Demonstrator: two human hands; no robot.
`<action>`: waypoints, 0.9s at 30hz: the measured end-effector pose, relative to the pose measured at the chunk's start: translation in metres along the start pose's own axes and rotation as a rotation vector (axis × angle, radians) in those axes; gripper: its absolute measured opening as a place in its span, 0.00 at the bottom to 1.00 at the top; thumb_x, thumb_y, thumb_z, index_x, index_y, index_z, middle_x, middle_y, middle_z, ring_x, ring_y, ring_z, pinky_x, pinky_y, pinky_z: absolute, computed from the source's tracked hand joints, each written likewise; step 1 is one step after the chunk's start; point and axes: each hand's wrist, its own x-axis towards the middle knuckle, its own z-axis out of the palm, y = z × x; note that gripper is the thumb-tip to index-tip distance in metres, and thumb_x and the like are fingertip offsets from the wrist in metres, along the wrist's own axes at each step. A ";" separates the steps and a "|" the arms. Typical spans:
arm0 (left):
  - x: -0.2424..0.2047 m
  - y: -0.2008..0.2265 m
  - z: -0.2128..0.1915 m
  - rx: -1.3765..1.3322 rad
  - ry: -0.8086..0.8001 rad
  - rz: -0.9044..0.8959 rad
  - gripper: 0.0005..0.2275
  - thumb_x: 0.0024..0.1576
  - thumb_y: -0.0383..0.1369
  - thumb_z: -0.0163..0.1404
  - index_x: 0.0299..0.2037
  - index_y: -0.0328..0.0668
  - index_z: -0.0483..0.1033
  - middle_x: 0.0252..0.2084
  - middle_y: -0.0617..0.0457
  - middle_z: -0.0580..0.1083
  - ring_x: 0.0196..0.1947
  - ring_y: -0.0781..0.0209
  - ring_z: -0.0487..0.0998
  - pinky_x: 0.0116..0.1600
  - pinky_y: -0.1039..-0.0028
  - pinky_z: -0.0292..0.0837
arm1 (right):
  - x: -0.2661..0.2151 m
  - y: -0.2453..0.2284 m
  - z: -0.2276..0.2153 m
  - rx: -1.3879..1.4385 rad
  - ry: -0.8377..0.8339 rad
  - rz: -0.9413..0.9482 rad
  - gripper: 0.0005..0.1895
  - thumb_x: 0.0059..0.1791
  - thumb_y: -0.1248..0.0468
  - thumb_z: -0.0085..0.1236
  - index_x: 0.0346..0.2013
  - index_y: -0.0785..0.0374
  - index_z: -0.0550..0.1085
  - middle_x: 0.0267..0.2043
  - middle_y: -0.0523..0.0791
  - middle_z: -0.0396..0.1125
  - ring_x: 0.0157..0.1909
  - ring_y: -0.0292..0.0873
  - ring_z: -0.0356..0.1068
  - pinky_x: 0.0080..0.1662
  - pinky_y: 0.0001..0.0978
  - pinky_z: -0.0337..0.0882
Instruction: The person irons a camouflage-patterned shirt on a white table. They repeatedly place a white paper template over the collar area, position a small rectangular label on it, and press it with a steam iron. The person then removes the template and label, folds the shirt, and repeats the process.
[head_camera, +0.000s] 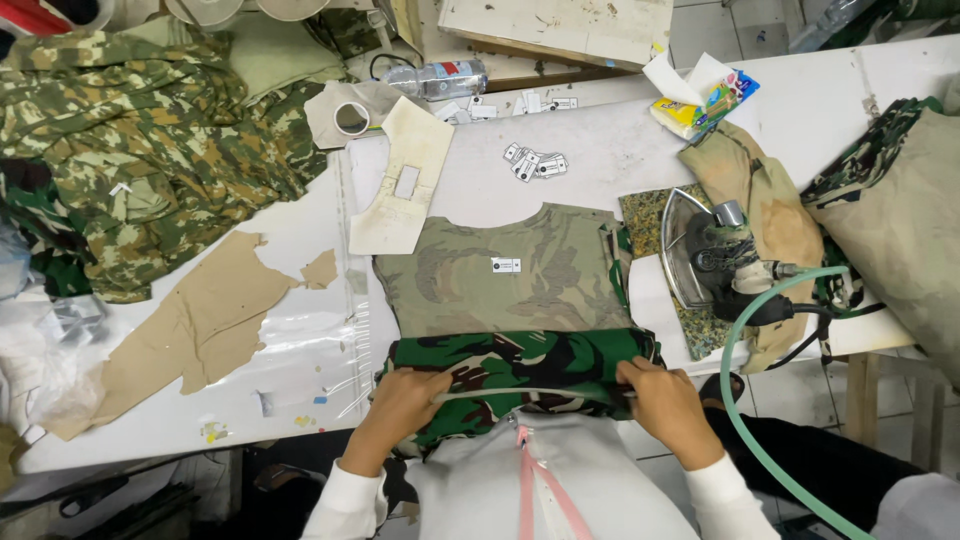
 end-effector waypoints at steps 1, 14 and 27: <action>-0.002 0.001 0.000 0.024 0.055 0.071 0.12 0.42 0.18 0.45 0.19 0.47 0.57 0.11 0.58 0.58 0.11 0.62 0.58 0.21 0.74 0.59 | -0.004 0.008 -0.002 0.009 -0.042 -0.003 0.15 0.37 0.75 0.37 0.29 0.51 0.66 0.27 0.37 0.60 0.26 0.50 0.66 0.39 0.45 0.66; 0.143 -0.101 0.002 -0.720 0.235 -0.535 0.10 0.51 0.26 0.48 0.28 0.45 0.56 0.31 0.44 0.72 0.40 0.50 0.73 0.45 0.63 0.64 | 0.172 0.030 -0.042 0.611 0.436 -0.059 0.10 0.43 0.71 0.50 0.37 0.60 0.74 0.35 0.50 0.69 0.41 0.53 0.68 0.43 0.41 0.67; 0.188 -0.069 0.080 0.071 -0.004 0.023 0.19 0.55 0.36 0.37 0.57 0.48 0.55 0.62 0.47 0.52 0.63 0.51 0.49 0.64 0.55 0.37 | 0.295 0.013 0.021 0.153 0.286 -0.077 0.08 0.42 0.60 0.52 0.34 0.53 0.67 0.32 0.42 0.61 0.42 0.46 0.59 0.45 0.48 0.50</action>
